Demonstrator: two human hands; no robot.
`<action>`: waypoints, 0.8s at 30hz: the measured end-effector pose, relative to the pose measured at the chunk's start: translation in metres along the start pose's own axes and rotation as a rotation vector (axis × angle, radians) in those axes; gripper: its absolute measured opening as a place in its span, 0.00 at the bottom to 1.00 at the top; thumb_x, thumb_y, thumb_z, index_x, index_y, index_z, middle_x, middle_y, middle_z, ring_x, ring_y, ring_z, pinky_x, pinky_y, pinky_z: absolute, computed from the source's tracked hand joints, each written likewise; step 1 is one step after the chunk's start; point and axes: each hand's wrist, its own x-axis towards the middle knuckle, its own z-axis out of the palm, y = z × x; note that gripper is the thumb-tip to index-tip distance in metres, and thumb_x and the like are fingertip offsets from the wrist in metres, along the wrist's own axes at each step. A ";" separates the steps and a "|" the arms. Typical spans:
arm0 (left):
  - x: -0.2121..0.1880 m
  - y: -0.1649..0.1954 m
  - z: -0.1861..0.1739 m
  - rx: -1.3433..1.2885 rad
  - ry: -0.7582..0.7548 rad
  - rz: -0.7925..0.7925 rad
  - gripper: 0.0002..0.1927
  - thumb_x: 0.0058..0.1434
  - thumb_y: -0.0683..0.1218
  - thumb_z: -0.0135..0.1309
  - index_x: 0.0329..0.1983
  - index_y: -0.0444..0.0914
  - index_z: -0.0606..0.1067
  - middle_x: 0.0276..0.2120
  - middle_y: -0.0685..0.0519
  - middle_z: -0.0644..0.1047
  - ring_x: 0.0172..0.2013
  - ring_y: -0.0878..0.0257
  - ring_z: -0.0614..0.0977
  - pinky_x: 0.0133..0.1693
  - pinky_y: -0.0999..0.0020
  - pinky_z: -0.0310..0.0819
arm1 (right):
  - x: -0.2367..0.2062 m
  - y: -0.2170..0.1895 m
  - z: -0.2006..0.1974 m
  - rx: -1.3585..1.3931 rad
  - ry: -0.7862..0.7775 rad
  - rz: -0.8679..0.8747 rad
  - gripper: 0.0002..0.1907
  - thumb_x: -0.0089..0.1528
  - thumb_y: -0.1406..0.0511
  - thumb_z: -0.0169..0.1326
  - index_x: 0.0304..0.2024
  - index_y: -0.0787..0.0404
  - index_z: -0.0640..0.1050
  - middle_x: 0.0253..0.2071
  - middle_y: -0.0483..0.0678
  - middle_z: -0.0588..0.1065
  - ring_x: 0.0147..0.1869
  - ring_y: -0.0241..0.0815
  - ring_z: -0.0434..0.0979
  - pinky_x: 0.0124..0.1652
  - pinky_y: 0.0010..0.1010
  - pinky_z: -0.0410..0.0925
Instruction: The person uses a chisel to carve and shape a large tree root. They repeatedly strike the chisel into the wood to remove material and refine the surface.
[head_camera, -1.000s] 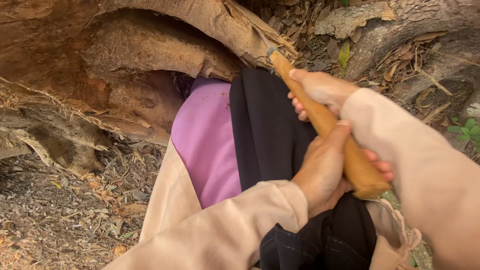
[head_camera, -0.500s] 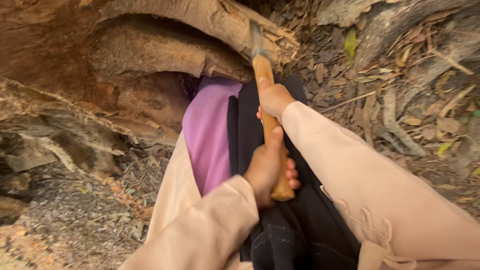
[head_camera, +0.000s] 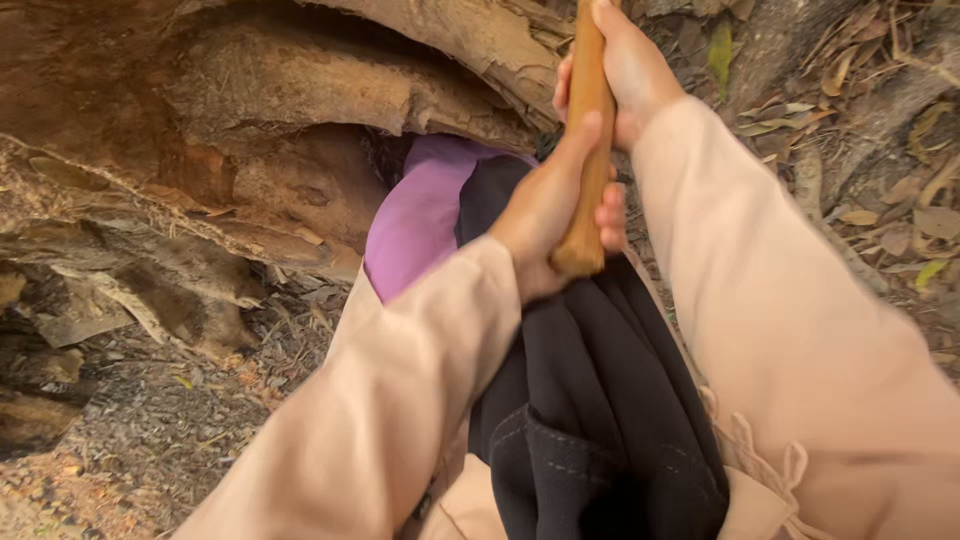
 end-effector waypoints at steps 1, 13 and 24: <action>-0.007 -0.013 0.002 -0.050 -0.036 -0.028 0.25 0.67 0.65 0.48 0.39 0.39 0.63 0.23 0.54 0.67 0.19 0.66 0.67 0.20 0.71 0.65 | -0.014 0.001 -0.004 0.067 0.004 -0.034 0.23 0.76 0.48 0.41 0.47 0.63 0.65 0.31 0.49 0.70 0.33 0.41 0.72 0.34 0.36 0.73; -0.049 -0.065 0.027 -0.536 0.046 -0.132 0.26 0.69 0.67 0.47 0.36 0.41 0.63 0.23 0.57 0.65 0.21 0.69 0.67 0.25 0.75 0.68 | -0.073 0.028 0.006 -0.111 0.187 0.284 0.14 0.71 0.57 0.45 0.49 0.60 0.64 0.31 0.48 0.68 0.27 0.35 0.66 0.26 0.28 0.67; 0.001 0.035 0.053 -0.578 0.024 0.003 0.17 0.72 0.62 0.42 0.44 0.46 0.70 0.25 0.58 0.67 0.21 0.69 0.67 0.21 0.76 0.65 | 0.020 -0.011 0.028 -0.262 0.126 0.378 0.11 0.72 0.55 0.43 0.49 0.52 0.67 0.29 0.43 0.69 0.27 0.35 0.69 0.27 0.27 0.66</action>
